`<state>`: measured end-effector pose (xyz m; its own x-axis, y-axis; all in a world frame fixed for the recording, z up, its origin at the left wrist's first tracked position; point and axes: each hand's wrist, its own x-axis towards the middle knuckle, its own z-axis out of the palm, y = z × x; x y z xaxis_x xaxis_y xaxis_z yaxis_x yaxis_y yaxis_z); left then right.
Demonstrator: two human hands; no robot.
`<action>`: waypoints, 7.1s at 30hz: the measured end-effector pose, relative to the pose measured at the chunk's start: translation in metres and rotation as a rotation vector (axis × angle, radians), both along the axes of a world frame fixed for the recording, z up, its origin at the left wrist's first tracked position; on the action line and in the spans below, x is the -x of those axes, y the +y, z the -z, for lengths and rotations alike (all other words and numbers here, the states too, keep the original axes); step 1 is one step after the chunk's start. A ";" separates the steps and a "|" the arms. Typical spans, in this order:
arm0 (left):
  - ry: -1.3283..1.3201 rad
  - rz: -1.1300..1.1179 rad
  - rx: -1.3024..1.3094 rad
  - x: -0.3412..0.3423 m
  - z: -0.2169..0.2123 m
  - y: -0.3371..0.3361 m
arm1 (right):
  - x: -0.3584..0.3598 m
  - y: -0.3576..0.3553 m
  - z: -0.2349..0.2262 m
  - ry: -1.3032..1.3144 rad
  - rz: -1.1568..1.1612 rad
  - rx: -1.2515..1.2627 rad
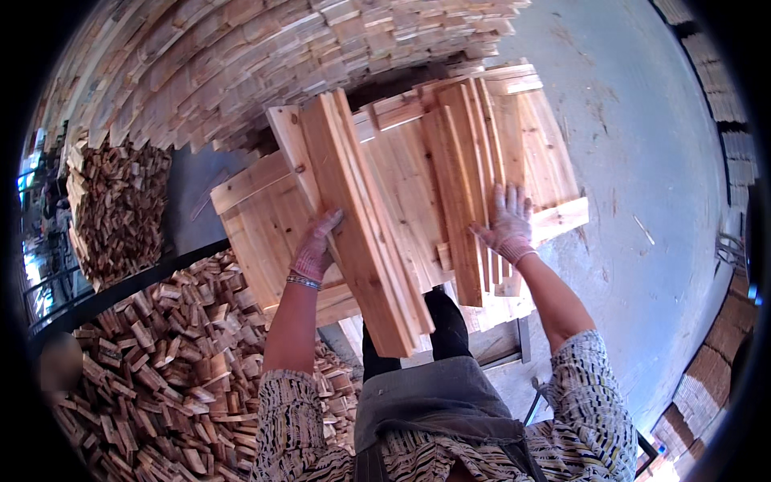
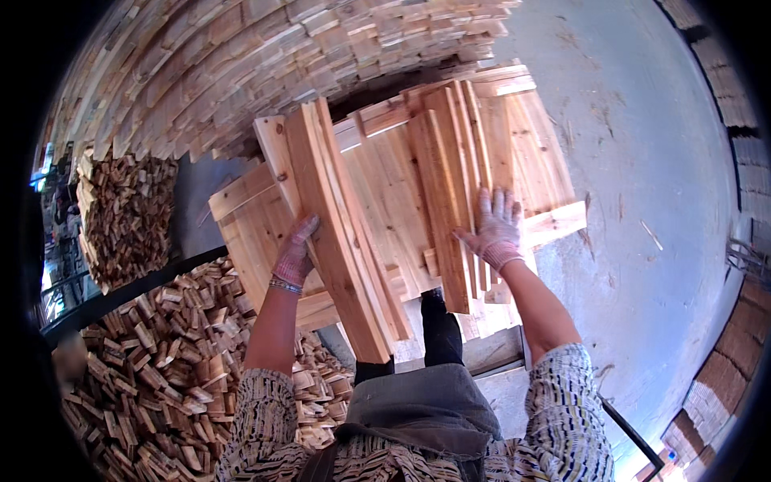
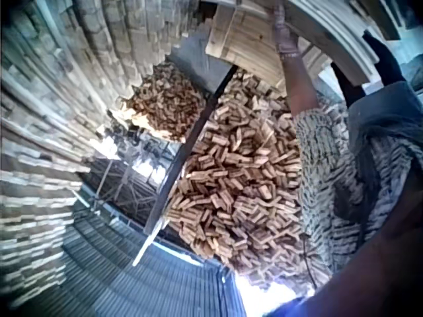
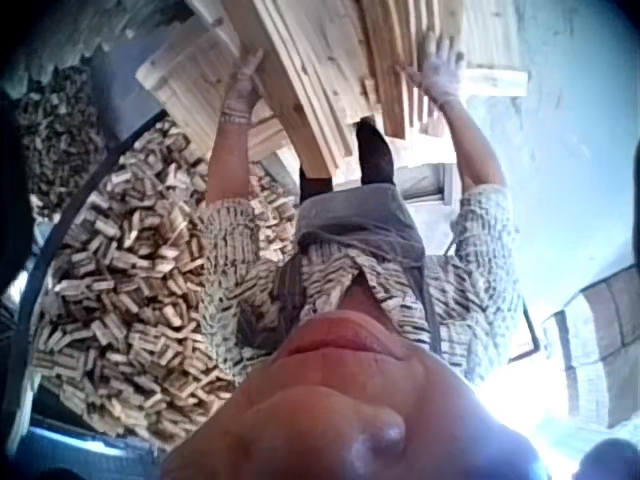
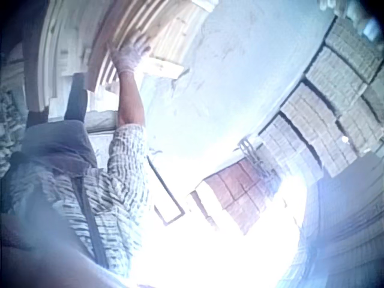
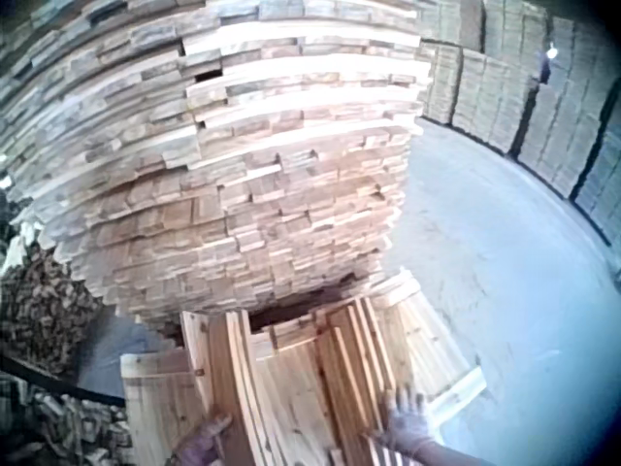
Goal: The person repeatedly picks up small bundles of wooden planks from a large pile and places them onto a growing stack on a pallet. The person wears gloves and an apron while performing this repetitive stacking task in a warehouse environment.
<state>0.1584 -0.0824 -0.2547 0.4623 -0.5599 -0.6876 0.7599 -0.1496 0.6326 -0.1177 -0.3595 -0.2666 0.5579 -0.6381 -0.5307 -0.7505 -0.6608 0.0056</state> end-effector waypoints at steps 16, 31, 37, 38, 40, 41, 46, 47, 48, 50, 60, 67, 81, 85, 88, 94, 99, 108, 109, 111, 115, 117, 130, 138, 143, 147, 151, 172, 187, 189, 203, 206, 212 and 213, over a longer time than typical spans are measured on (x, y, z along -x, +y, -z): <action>-0.937 0.099 -1.062 0.025 0.041 0.033 | -0.041 0.099 -0.033 -0.748 -0.085 -0.175; -0.721 0.258 -1.241 -0.008 0.053 0.105 | -0.132 0.188 -0.023 -0.587 0.216 -0.775; -0.601 0.360 -1.305 -0.017 0.046 0.101 | -0.221 0.242 0.031 -0.386 0.175 -0.351; -0.598 0.348 -1.214 -0.026 0.043 0.117 | -0.231 0.251 0.031 -0.344 0.182 -0.284; -0.691 0.322 -1.266 -0.034 0.033 0.140 | -0.228 0.245 0.052 -0.374 0.219 -0.238; -0.735 0.294 -1.298 -0.038 0.024 0.155 | -0.228 0.246 0.051 -0.342 0.219 -0.234; -0.671 0.434 -1.447 -0.088 0.057 0.228 | -0.227 0.249 0.050 -0.417 0.155 -0.168; -0.804 0.401 -1.448 -0.078 0.087 0.249 | -0.231 0.257 0.045 -0.442 0.142 -0.175; -0.791 0.340 -1.427 -0.076 0.097 0.248 | -0.232 0.260 0.041 -0.449 0.146 -0.172; -0.772 0.223 -1.372 -0.070 0.115 0.236 | -0.231 0.284 0.068 -0.659 0.103 -0.148; -0.751 0.280 -1.433 -0.090 0.100 0.254 | -0.268 0.280 0.035 -0.739 0.035 -0.328; -0.602 0.043 -1.053 -0.104 0.087 0.252 | -0.258 0.341 0.080 -0.462 0.074 -0.064; -0.504 0.234 -0.725 -0.149 0.094 0.299 | -0.306 0.434 0.035 -0.577 0.032 -0.273; -0.543 0.210 -0.751 -0.183 0.102 0.282 | -0.271 0.359 -0.010 -0.630 0.024 -0.329; -0.513 0.079 -0.870 -0.192 0.093 0.254 | -0.234 0.300 0.001 -0.672 0.039 -0.098; -0.506 0.105 -0.836 -0.203 0.094 0.247 | -0.222 0.287 0.051 -0.592 0.194 -0.116; -0.563 0.182 -0.797 -0.201 0.079 0.236 | -0.233 0.302 0.050 -0.509 0.314 -0.141; -0.487 0.156 -0.721 -0.217 0.091 0.253 | -0.224 0.303 0.041 -0.473 0.233 -0.224; -0.437 0.131 -0.708 -0.215 0.086 0.253 | -0.222 0.308 0.044 -0.441 0.247 -0.259; -0.323 0.046 -0.544 -0.227 0.094 0.266 | -0.227 0.307 0.040 -0.406 0.251 -0.280; -0.434 0.138 -0.771 -0.213 0.087 0.243 | -0.217 0.297 0.044 -0.423 0.212 -0.320; -0.429 0.112 -0.784 -0.208 0.086 0.234 | -0.218 0.293 0.040 -0.406 0.222 -0.326; -0.607 0.756 -1.496 -0.071 0.100 0.147 | -0.062 0.094 0.063 0.042 0.207 0.545; -0.585 0.808 -1.466 -0.067 0.089 0.157 | -0.062 0.068 0.039 -0.081 0.192 0.482; -0.528 0.857 -1.470 -0.075 0.081 0.151 | -0.059 0.070 0.005 -0.274 0.277 0.354; -0.492 0.869 -1.494 -0.073 0.075 0.152 | -0.073 0.123 -0.030 -0.366 0.259 0.173; -0.476 0.891 -1.473 -0.073 0.075 0.153 | -0.122 0.178 -0.007 -0.340 0.195 -0.089; -0.447 0.931 -1.493 -0.083 0.078 0.148 | -0.142 0.114 0.008 -0.424 0.163 0.119; -0.468 0.903 -1.530 -0.080 0.093 0.164 | -0.059 0.057 0.018 -0.325 0.209 0.207; -0.485 0.911 -1.513 -0.079 0.088 0.155 | -0.073 0.071 0.033 -0.391 0.224 0.069; -0.472 0.927 -1.502 -0.082 0.098 0.168 | -0.094 0.040 0.044 -0.445 0.334 0.008; -0.513 0.921 -1.518 -0.083 0.108 0.163 | -0.090 0.070 0.074 -0.454 0.260 0.109; -0.493 0.931 -1.526 -0.087 0.111 0.189 | -0.073 0.012 0.014 -0.510 0.160 0.233; -0.488 0.956 -1.520 -0.082 0.108 0.191 | -0.054 -0.002 0.029 -0.414 0.275 0.312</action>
<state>0.2401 0.1081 -0.3632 0.6869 0.1751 -0.7053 -0.0977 -0.9395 -0.3284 -0.0641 -0.3610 -0.2959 0.4704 -0.8799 -0.0673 -0.8753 -0.4556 -0.1618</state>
